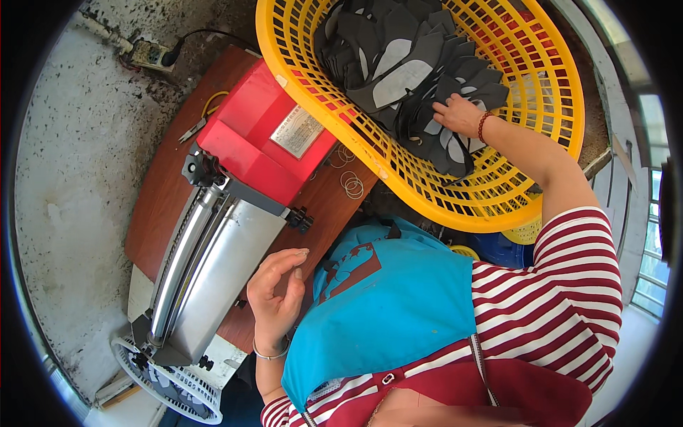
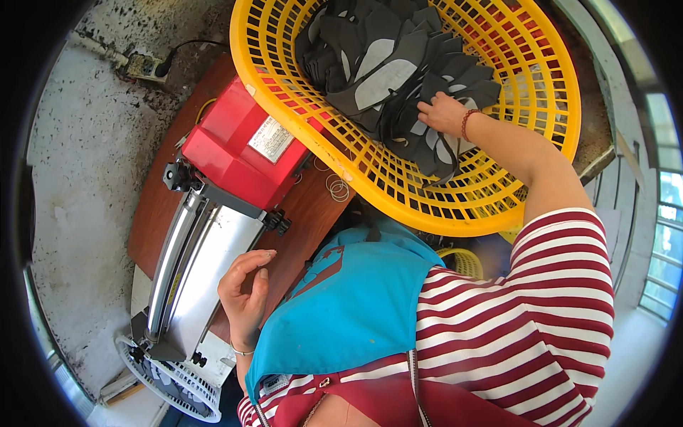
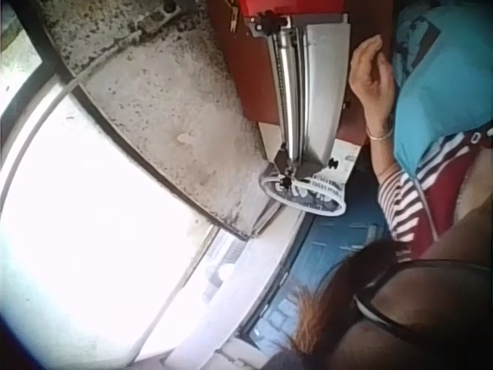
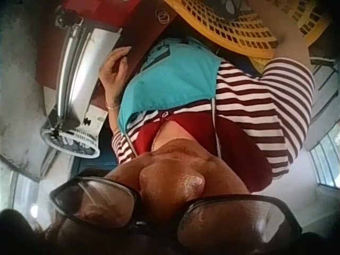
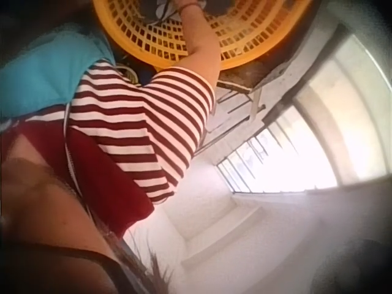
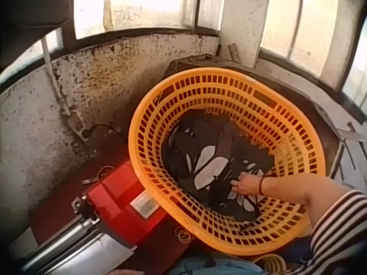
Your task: Applying glue to shoe components by feeding them through a glue spreading machine.
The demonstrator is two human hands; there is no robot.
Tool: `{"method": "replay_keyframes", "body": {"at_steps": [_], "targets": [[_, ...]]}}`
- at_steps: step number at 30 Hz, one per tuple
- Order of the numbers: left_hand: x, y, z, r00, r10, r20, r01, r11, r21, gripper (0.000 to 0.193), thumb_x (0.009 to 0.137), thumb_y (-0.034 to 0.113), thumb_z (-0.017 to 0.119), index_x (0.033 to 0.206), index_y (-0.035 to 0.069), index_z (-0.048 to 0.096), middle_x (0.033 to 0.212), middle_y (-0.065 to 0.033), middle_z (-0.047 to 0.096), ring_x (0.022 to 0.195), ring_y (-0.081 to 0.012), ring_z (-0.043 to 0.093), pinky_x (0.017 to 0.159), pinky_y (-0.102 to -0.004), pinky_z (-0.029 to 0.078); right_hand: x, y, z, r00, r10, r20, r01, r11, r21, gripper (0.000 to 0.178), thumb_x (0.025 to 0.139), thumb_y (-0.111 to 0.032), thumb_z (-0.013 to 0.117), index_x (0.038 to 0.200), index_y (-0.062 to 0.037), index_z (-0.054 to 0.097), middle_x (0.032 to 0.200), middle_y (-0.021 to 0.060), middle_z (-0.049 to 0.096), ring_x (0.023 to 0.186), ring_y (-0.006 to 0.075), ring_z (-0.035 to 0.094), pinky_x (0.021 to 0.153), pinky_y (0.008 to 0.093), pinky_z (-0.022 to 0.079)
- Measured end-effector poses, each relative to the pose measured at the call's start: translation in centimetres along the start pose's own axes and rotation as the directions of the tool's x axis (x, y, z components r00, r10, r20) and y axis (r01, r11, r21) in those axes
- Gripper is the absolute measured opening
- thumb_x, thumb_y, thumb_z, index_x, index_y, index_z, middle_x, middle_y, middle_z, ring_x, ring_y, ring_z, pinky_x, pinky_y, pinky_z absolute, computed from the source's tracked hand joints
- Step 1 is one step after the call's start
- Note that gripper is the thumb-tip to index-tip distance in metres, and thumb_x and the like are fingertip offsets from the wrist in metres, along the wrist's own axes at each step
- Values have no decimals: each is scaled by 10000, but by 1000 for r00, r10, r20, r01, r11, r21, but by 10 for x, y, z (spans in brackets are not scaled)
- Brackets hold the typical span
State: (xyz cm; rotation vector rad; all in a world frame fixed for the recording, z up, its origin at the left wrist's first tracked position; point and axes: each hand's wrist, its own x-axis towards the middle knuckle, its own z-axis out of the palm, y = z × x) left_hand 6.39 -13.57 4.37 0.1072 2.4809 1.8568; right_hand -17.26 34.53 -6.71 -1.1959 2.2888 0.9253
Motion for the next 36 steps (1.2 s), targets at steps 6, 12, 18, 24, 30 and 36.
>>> {"method": "replay_keyframes", "body": {"at_steps": [6,12,18,24,30,36], "targets": [[3,1,6,999,6,38,-6,1000,18,235,856,-74,649,1061,6,734,1074,-153,748,1001,-273,718,910,-349,548,-4,10,19,984,179,19,-180,980,80,180,911,-127,607,1073,-106,682,1163,87,654,930,289,703,815,402,500],[2,-4,7,999,-20,35,20,1000,-3,234,866,-70,651,1070,8,735,1081,-149,745,998,-266,716,907,-346,549,-56,51,54,872,398,286,-470,843,260,477,802,-32,677,1271,-111,632,1287,134,617,1159,343,630,965,457,458],[6,-5,15,998,-13,66,13,1000,6,232,873,-62,649,1080,6,731,1089,-148,743,1009,-260,712,901,-341,552,-56,9,21,935,353,31,-327,825,462,623,768,-103,778,1360,-128,587,1389,130,530,1347,305,475,1091,461,348],[4,-4,18,997,-38,74,39,999,-9,223,891,-65,635,1084,-1,727,1084,-146,739,1001,-248,709,898,-325,552,-36,15,5,962,214,-169,-162,947,278,850,726,-261,886,1466,-129,489,1555,124,415,1455,318,372,1161,475,317],[9,0,35,979,-153,131,164,983,-78,239,871,-47,609,1076,-24,731,1091,-148,735,1035,-244,697,958,-342,528,-9,38,3,934,307,-181,-259,934,248,1082,734,-354,895,1602,-140,288,1566,112,396,1493,321,322,1196,516,268],[32,-13,68,971,-38,238,70,989,-130,252,888,-67,612,1103,-22,734,1084,-141,733,995,-220,695,920,-318,540,-13,48,0,939,343,16,-334,903,269,993,776,-393,857,1571,-122,327,1518,118,431,1445,300,375,1175,500,279]]}}
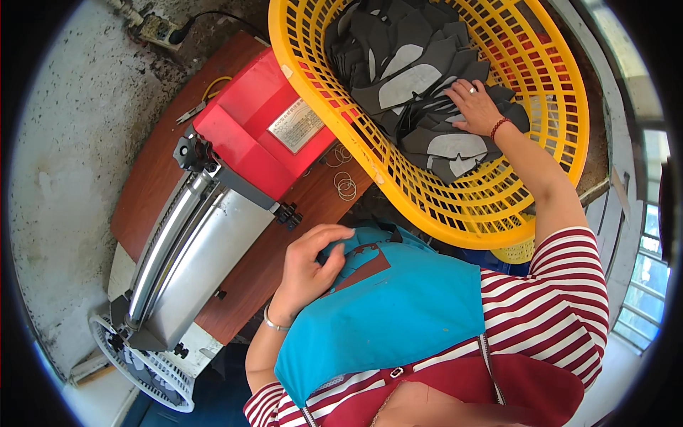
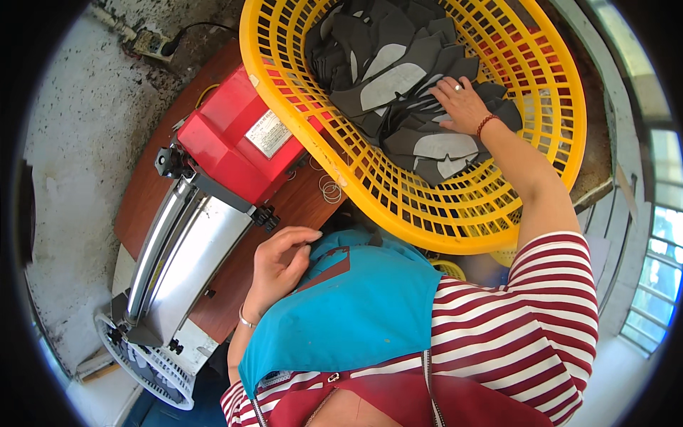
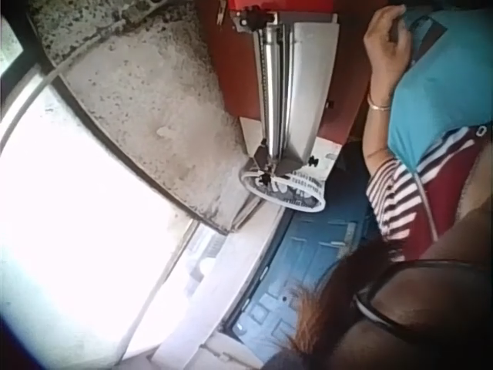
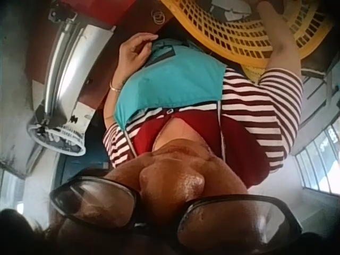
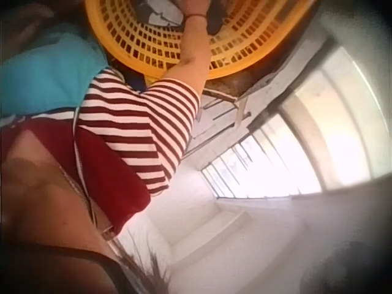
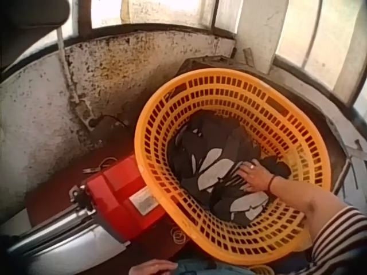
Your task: Applying glue to shoe components by feeding them through a glue spreading machine.
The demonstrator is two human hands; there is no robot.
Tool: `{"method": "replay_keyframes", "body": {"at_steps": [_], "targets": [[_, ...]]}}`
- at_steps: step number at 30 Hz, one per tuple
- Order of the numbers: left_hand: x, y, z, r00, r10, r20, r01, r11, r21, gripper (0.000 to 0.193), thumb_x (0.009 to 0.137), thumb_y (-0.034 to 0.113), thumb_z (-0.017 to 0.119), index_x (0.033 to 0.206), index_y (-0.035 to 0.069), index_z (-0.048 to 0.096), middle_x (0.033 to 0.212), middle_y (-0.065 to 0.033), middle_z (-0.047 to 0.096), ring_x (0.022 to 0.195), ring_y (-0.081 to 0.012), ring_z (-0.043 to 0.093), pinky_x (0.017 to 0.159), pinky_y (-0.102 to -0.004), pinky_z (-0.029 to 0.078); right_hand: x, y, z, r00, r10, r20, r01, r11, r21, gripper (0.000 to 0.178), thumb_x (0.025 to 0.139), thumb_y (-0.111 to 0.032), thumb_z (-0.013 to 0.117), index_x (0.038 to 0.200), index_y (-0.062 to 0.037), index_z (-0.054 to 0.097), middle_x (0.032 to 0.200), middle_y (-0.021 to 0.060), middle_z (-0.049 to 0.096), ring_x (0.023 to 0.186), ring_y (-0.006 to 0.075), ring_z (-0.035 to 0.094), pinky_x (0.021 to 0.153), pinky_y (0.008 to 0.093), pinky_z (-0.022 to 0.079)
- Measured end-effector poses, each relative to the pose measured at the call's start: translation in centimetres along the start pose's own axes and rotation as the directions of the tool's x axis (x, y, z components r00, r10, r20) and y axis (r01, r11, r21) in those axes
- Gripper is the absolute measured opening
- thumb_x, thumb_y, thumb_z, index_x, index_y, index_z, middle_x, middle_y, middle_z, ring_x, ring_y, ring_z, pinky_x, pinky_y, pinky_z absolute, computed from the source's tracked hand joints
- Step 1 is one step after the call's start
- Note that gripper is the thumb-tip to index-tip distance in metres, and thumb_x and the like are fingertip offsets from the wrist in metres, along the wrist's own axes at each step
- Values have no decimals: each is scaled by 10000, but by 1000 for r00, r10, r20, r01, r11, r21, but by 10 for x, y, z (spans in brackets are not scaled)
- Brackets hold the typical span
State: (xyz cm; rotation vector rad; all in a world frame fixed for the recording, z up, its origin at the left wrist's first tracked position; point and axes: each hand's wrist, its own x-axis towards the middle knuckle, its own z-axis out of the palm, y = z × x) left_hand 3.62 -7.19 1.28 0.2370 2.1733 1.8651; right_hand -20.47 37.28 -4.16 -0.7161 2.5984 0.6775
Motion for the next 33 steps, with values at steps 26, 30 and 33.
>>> {"method": "replay_keyframes", "body": {"at_steps": [26,30,33], "targets": [[66,-7,62,977,209,43,-212,974,84,502,836,-57,636,1308,111,663,996,-147,742,817,-302,715,720,-382,558,-21,15,23,937,-319,142,250,897,365,808,711,-506,861,1261,6,566,1154,180,599,1075,374,623,905,456,498],[68,-7,63,970,241,39,-244,967,80,497,841,-87,635,1305,87,664,990,-158,741,834,-305,729,749,-368,565,-13,13,18,918,-273,288,144,906,397,788,702,-476,882,1242,5,568,1038,191,678,1016,394,659,874,466,514],[68,-9,62,970,241,40,-243,967,79,498,840,-92,637,1305,85,663,968,-158,737,817,-303,726,741,-369,563,-11,12,24,937,-226,267,105,910,402,785,683,-472,895,1220,2,573,1014,210,704,1005,408,675,864,471,518]]}}
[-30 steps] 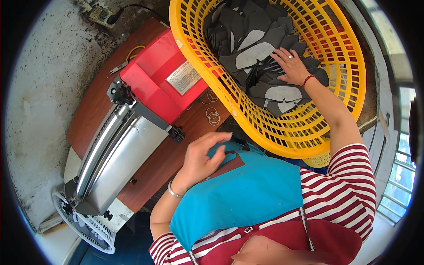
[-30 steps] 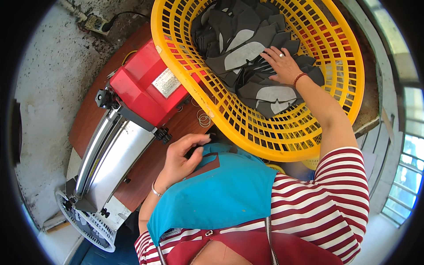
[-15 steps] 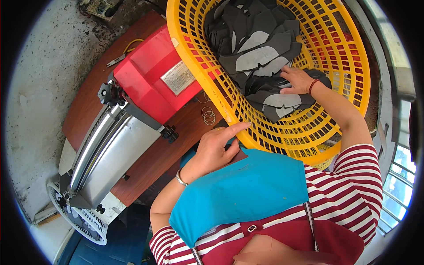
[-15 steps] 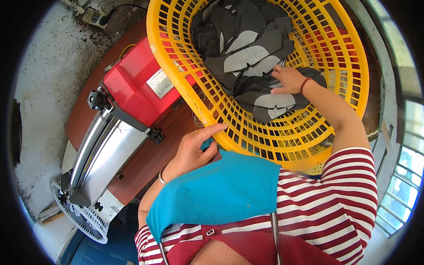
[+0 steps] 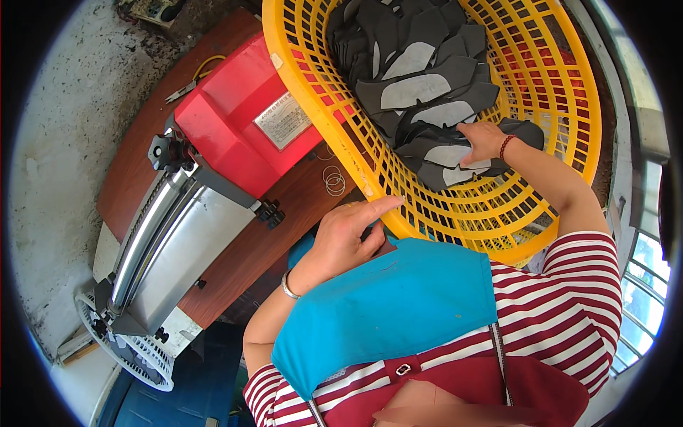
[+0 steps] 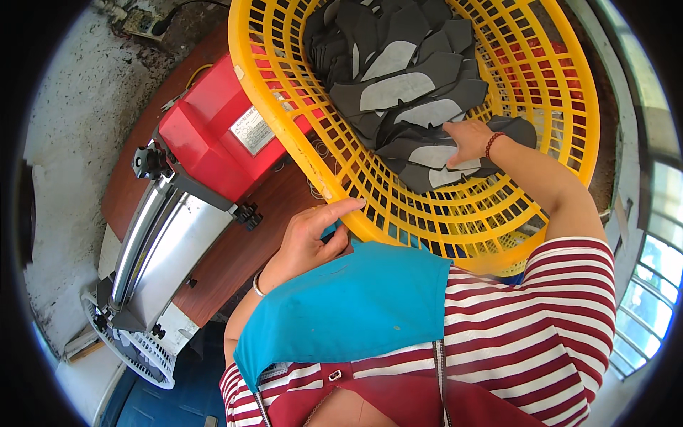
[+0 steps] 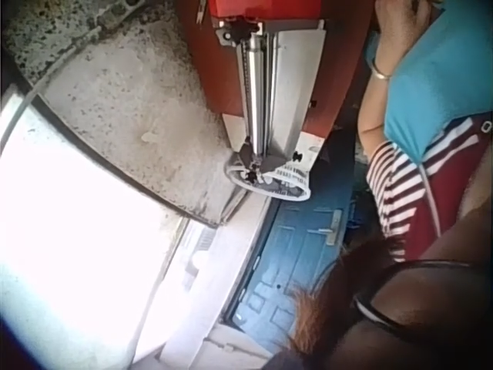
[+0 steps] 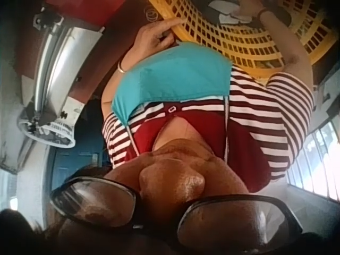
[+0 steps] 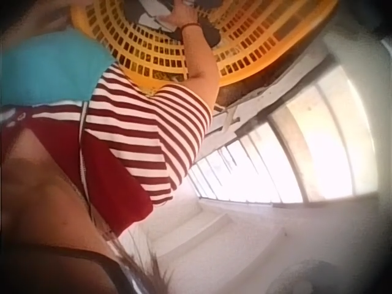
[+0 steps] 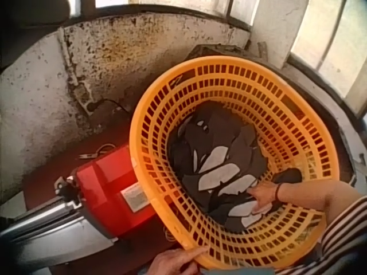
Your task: Applying glue to shoe components by feeding them through a glue spreading machine.
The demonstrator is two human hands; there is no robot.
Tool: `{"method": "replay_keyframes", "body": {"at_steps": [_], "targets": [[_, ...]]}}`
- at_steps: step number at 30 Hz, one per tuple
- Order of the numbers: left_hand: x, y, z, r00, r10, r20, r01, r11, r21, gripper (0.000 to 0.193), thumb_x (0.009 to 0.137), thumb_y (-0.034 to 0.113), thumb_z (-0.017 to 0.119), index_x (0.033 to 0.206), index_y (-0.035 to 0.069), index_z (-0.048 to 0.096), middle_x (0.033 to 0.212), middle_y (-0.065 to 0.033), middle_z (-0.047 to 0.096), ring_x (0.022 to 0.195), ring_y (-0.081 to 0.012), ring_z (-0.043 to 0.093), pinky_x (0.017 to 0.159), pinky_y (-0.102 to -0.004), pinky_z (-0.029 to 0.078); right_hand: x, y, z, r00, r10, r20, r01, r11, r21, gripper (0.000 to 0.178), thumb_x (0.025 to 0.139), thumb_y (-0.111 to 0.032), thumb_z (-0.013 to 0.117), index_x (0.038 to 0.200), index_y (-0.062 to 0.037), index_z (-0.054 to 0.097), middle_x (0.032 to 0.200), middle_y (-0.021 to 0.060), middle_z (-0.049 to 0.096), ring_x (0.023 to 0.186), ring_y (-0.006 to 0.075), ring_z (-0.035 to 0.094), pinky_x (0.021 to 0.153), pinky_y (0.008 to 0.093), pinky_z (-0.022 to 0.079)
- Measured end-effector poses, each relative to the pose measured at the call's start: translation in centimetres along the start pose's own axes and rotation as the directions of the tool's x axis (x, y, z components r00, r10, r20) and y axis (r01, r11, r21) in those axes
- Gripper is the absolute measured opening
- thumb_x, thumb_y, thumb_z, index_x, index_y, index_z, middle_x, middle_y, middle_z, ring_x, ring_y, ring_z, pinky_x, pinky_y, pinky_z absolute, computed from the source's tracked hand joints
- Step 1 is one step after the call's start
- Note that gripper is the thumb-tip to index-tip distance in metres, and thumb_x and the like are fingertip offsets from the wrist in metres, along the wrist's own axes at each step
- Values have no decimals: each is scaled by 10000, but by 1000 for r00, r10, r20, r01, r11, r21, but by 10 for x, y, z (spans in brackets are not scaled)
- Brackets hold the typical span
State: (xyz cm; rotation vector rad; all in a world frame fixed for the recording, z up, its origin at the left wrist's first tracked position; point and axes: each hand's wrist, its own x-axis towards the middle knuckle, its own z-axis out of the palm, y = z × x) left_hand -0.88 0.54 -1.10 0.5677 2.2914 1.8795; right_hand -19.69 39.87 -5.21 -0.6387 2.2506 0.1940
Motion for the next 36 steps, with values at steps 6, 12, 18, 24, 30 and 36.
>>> {"method": "replay_keyframes", "body": {"at_steps": [6,12,18,24,30,36], "targets": [[1,0,0,1000,1,2,-1,1000,-12,498,841,-96,636,1305,83,660,932,-148,732,782,-293,719,717,-366,554,3,7,5,963,7,268,-50,987,153,971,643,-508,923,1307,79,527,1224,282,655,1177,397,635,980,434,509],[-2,-1,1,1000,3,-5,-3,1000,-29,497,839,-99,626,1300,85,658,925,-144,732,769,-277,721,693,-361,560,-3,2,22,935,52,350,-186,914,361,1192,630,-466,956,1499,101,370,1418,277,559,1308,356,568,1102,374,458],[0,-3,1,1000,-2,-24,1,999,-38,491,831,-35,634,1291,136,645,988,-136,739,817,-328,707,697,-427,559,-12,-10,-7,923,0,385,-172,895,411,1167,631,-394,964,1506,99,368,1465,277,517,1352,344,529,1120,367,439],[4,-3,0,998,57,-11,-57,998,-4,477,851,-84,629,1297,85,645,1060,-168,745,885,-323,751,775,-379,597,-35,-31,-95,989,-106,105,81,973,218,1082,628,-310,954,1489,69,421,1400,277,578,1300,357,582,1082,382,471],[2,5,-7,996,-61,57,63,998,-32,461,850,-80,627,1280,84,646,1056,-162,747,844,-294,760,742,-386,604,0,-84,-150,996,-81,32,83,995,-54,954,624,-215,936,1437,-14,480,1078,242,692,1064,387,669,915,436,510],[3,1,-6,998,5,60,-10,997,78,476,832,-67,630,1279,96,646,996,-147,752,785,-286,757,713,-388,602,67,-65,-139,933,-282,-222,219,938,-271,971,642,-209,927,1486,-88,462,1312,168,573,1167,348,634,1013,438,482]]}}
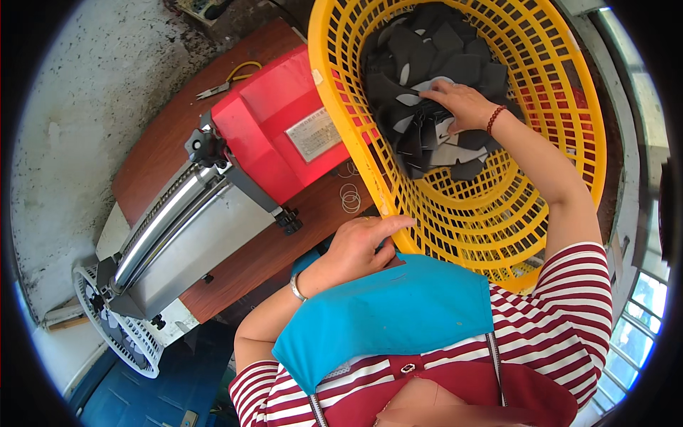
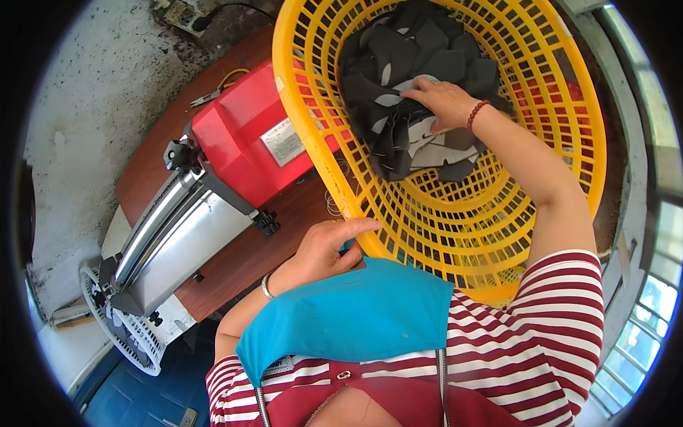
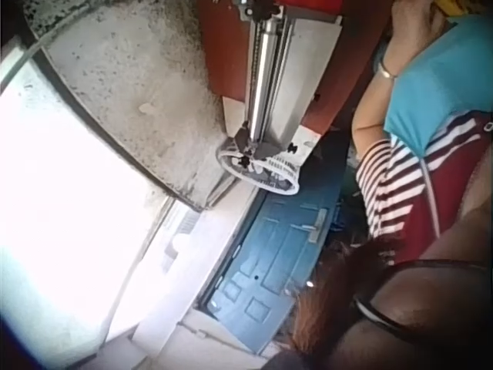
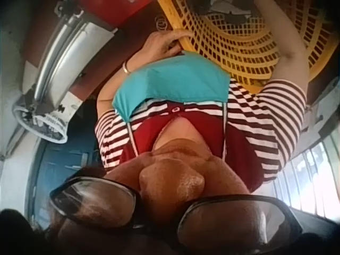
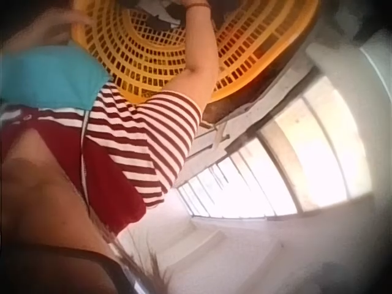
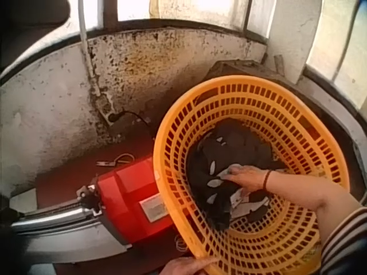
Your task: Applying glue to shoe components by feeding them through a glue spreading machine.
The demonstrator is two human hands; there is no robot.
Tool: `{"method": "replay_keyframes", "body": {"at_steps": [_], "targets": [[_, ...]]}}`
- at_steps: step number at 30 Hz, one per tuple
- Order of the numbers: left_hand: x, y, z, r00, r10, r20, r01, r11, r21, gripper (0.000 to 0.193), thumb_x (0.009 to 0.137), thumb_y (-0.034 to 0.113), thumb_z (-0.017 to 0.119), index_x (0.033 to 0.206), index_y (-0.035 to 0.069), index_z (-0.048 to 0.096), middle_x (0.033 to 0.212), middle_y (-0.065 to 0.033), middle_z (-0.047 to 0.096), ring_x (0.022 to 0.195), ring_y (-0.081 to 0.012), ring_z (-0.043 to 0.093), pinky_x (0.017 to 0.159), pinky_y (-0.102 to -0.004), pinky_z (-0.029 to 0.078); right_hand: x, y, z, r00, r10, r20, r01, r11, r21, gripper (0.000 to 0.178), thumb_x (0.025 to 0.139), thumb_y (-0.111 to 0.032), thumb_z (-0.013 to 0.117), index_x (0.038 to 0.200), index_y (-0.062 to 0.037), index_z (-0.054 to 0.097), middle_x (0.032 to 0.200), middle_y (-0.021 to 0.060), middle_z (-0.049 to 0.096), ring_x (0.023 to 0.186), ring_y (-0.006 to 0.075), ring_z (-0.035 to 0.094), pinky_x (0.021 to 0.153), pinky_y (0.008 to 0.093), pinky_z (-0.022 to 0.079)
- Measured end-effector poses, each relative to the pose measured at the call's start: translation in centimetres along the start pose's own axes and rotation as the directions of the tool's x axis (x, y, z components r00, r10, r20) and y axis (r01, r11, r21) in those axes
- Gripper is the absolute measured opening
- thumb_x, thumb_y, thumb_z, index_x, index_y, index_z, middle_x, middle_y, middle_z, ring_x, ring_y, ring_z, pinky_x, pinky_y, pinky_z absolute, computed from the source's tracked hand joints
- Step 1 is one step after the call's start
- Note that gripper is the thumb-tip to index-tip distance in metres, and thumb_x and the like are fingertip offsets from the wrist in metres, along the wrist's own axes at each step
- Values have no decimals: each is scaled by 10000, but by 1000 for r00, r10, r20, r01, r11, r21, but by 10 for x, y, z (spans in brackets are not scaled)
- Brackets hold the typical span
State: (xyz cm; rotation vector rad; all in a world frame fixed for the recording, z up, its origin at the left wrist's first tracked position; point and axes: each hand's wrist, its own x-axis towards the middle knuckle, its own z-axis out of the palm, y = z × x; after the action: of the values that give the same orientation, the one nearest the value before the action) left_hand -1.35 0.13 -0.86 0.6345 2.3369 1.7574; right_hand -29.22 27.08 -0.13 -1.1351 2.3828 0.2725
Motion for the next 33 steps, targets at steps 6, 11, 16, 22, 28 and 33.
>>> {"method": "replay_keyframes", "body": {"at_steps": [6,11,16,22,28,33], "targets": [[-2,-8,12,999,-20,-38,20,1000,-7,547,786,-5,652,1309,150,602,833,-137,684,731,-327,675,658,-441,535,60,-12,-14,985,-72,160,145,847,-512,1454,425,-564,981,1615,-86,296,1715,81,167,1558,320,211,1237,548,214],[1,-8,12,998,-58,15,58,998,27,547,785,-40,657,1302,129,597,884,-139,701,783,-336,700,699,-435,554,77,-4,-19,964,-142,226,242,821,-518,1468,406,-613,962,1606,-74,312,1682,97,249,1549,314,244,1252,534,189],[-1,-2,9,995,-99,31,98,995,13,541,793,-73,641,1301,110,598,1064,-154,747,903,-352,737,786,-427,588,65,-11,-20,978,-122,170,186,879,-440,1417,419,-597,960,1567,-22,360,1512,150,486,1478,320,373,1248,537,191],[1,-3,9,995,-93,41,91,995,46,531,807,-72,637,1304,111,600,1064,-151,749,922,-344,739,797,-426,590,40,-3,19,999,-38,-24,33,981,-189,1061,482,-519,961,1287,31,542,1130,175,619,1102,351,626,1056,473,386],[5,4,8,981,-180,67,181,983,-21,498,826,-52,638,1299,100,600,1026,-162,750,905,-345,747,791,-422,600,-28,-39,77,951,214,-224,-197,976,98,991,552,-429,945,1332,12,522,1115,183,635,1116,360,629,939,470,436],[7,3,10,996,-87,17,86,994,60,476,836,-33,628,1297,79,594,1043,-186,746,939,-366,742,803,-419,601,-48,-45,102,923,299,-241,-245,942,229,1086,612,-436,925,1477,-33,407,1194,196,647,1105,379,632,935,477,440]]}}
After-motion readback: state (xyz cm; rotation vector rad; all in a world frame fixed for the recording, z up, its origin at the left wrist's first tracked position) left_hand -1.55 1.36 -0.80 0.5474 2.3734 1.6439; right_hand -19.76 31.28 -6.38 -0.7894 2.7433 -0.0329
